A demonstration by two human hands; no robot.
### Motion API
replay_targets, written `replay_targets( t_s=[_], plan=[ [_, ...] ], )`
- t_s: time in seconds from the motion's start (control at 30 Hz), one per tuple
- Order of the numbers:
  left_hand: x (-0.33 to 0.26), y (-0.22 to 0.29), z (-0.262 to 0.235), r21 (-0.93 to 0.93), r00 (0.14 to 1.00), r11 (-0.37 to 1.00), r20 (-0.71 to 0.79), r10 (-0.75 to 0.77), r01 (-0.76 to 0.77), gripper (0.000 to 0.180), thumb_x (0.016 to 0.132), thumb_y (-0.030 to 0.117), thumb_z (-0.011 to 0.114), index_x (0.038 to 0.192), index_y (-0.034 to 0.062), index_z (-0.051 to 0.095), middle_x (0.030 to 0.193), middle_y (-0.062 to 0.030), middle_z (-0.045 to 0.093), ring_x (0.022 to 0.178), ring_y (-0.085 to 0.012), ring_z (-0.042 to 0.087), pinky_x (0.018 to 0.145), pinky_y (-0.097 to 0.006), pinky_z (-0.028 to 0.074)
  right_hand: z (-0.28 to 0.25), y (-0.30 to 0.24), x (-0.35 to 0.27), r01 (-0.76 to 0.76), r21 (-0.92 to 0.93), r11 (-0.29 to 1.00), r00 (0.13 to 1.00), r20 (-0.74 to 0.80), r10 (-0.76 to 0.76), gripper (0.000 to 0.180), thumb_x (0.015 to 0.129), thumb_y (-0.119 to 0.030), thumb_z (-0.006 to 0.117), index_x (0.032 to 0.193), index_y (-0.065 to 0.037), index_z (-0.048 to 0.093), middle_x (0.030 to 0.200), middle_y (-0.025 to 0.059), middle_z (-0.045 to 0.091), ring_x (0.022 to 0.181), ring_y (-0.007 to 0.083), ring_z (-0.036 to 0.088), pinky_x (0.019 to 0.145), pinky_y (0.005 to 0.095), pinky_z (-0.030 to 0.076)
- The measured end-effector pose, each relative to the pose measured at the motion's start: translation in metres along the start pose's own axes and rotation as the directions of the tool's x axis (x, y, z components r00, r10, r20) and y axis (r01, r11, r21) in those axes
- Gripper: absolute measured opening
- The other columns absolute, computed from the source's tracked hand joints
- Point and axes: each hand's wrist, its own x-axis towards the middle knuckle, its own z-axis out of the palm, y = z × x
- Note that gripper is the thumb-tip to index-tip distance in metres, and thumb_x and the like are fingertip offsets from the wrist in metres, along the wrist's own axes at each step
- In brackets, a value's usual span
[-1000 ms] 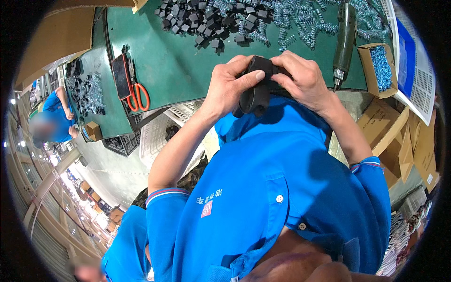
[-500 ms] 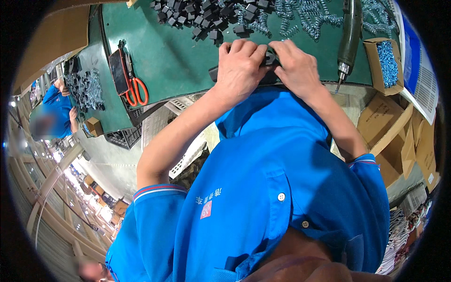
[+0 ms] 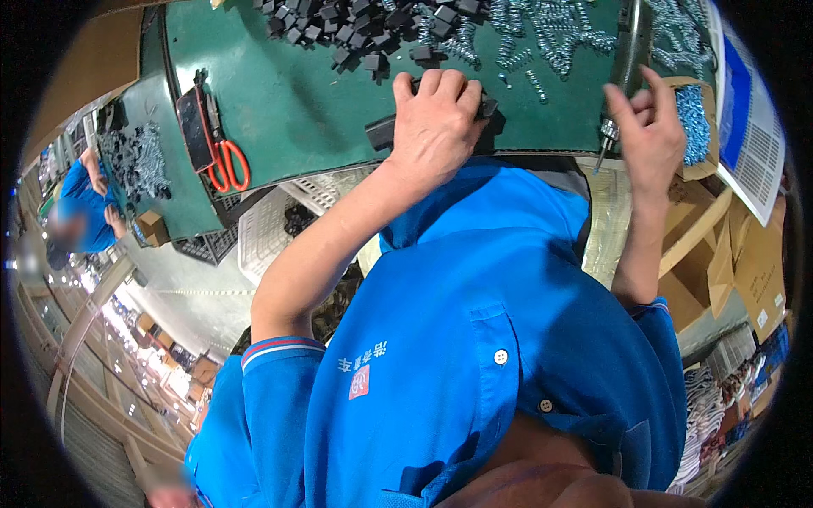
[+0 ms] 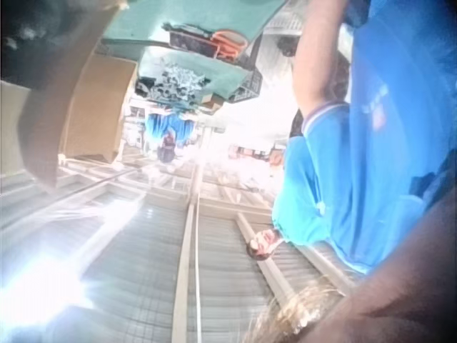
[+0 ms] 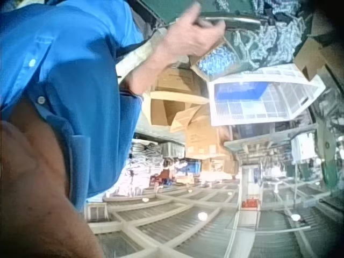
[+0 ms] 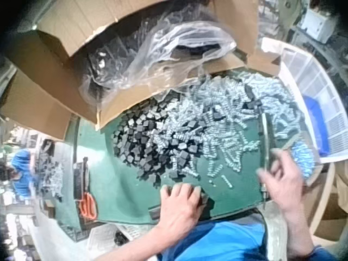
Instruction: The person assembles small black plastic components with metal springs on a green workbench. They repeatedly pick up parts, insert springs, and use a handheld power tool to fasten them, then place the finished units into a nearby box.
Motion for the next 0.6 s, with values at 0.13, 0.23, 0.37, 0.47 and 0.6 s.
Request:
replay_targets(
  t_s=[0.13,0.23,0.37,0.47,0.6],
  plan=[
    [0.003,-0.003,-0.001,0.012,1.000,1.000,0.011,0.029,-0.029,0.047,0.073,0.025,0.078,0.116,0.0100,0.063,0.107,-0.0057,0.060,0.105,-0.0265,0.055,0.088,-0.048,0.037,0.006,0.020,0.028,0.008,-0.476,0.879,0.996,0.080,0.035,0.097,0.075,-0.076,0.059,0.137,-0.002,0.049,0.090,0.0167,0.070,0.082,0.0299,0.069,0.078,0.0426,0.052],
    [0.004,-0.003,0.000,0.033,0.999,0.999,-0.005,0.036,-0.036,0.045,0.075,0.026,0.077,0.116,0.0108,0.064,0.107,-0.0047,0.060,0.105,-0.0257,0.056,0.089,-0.047,0.037,0.013,0.010,0.042,-0.061,-0.457,0.887,0.998,-0.040,0.048,0.070,0.080,-0.045,0.068,0.131,-0.001,0.051,0.091,0.0168,0.067,0.081,0.0267,0.066,0.076,0.0376,0.052],
    [0.004,-0.002,0.000,0.023,1.000,1.000,-0.004,0.020,-0.020,0.043,0.075,0.026,0.077,0.113,0.0106,0.064,0.105,-0.0044,0.060,0.104,-0.0254,0.056,0.089,-0.047,0.037,0.017,0.035,0.050,0.037,-0.076,0.996,0.999,-0.034,-0.040,0.060,0.080,-0.030,0.072,0.129,0.000,0.052,0.092,0.0142,0.066,0.080,0.0234,0.065,0.073,0.0343,0.052],
    [0.004,-0.003,0.004,-0.004,0.999,1.000,-0.029,0.015,-0.015,0.037,0.073,0.024,0.077,0.106,0.0113,0.064,0.100,-0.0038,0.059,0.102,-0.0249,0.056,0.088,-0.048,0.038,0.013,0.037,0.033,0.056,0.629,0.776,0.995,0.031,-0.097,0.042,0.079,-0.029,0.070,0.108,0.001,0.062,0.084,0.0126,0.068,0.077,0.0207,0.066,0.071,0.0338,0.053],
    [0.005,-0.004,0.006,-0.019,0.999,0.999,-0.039,0.032,-0.033,0.035,0.073,0.025,0.077,0.103,0.0124,0.065,0.100,-0.0029,0.059,0.102,-0.0234,0.056,0.088,-0.048,0.038,-0.006,-0.018,0.018,0.229,0.912,0.341,0.911,-0.077,-0.404,0.042,0.079,-0.023,0.057,0.108,0.008,0.059,0.088,0.0192,0.067,0.079,0.0265,0.065,0.072,0.0378,0.053]
  ],
)
